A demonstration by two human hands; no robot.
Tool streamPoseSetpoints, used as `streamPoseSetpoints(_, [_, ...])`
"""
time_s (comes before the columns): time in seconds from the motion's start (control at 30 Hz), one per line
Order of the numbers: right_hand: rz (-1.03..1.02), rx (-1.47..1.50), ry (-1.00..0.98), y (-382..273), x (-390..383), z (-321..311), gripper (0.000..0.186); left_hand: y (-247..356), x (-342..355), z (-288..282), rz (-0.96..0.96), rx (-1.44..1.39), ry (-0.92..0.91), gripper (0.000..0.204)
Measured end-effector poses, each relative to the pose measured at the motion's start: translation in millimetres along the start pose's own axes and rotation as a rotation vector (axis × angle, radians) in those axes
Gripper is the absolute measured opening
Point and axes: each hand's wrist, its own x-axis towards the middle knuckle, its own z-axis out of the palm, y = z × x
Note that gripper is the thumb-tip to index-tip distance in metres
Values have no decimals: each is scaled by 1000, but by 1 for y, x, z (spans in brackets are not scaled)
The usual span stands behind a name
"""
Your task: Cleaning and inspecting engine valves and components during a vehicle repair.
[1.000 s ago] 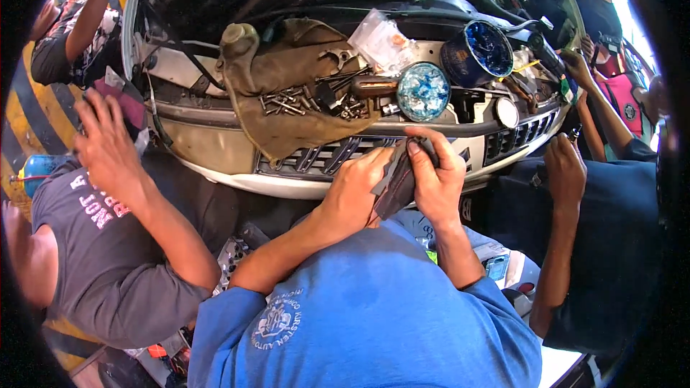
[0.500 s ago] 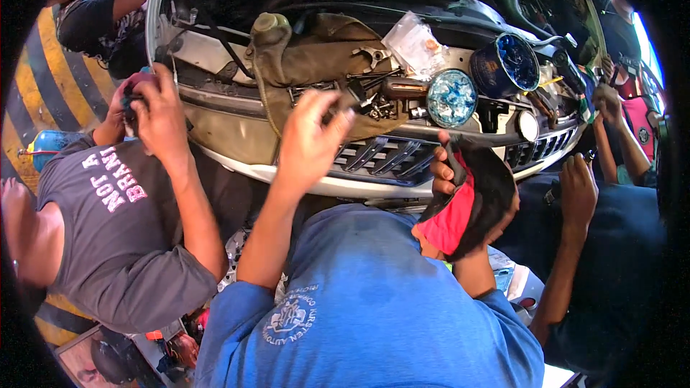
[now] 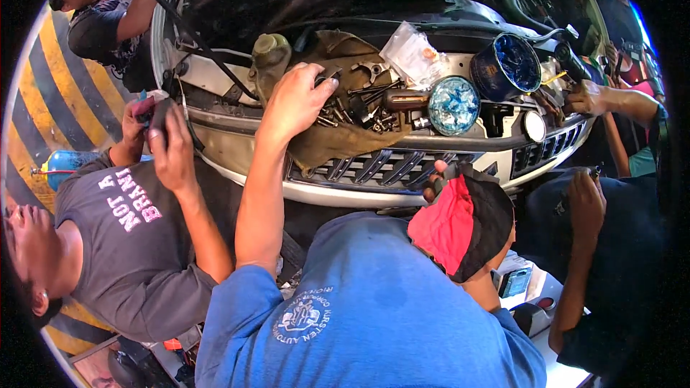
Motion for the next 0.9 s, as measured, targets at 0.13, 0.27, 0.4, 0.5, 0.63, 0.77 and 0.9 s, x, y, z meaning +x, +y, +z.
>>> streamPoseSetpoints(0.13, [-9, 1, 13, 1, -6, -10, 77, -3, 4, 0, 27, 15, 15, 36])
streamPoseSetpoints(0.27, [-16, 7, 10, 0, -7, -10, 80, 3, 6, -3, 3, 55, 30, 34])
streamPoseSetpoints(0.4, [-61, -27, 122, 1, -18, 18, 83, 10, 3, -4, 15, 82, 136, 33])
streamPoseSetpoints(0.5, [-121, -134, 231, 6, -28, 37, 84, 9, -1, -3, 64, 124, 206, 30])
streamPoseSetpoints(0.63, [-214, -95, 92, 11, -26, 33, 81, 2, -3, -2, 95, 153, 272, 25])
streamPoseSetpoints(0.77, [-110, -126, 188, 0, -20, 10, 73, 3, -7, -3, 148, 192, 289, 33])
streamPoseSetpoints(0.9, [28, -57, 198, -8, -30, 8, 66, 16, -28, 1, 195, 228, 404, 37])
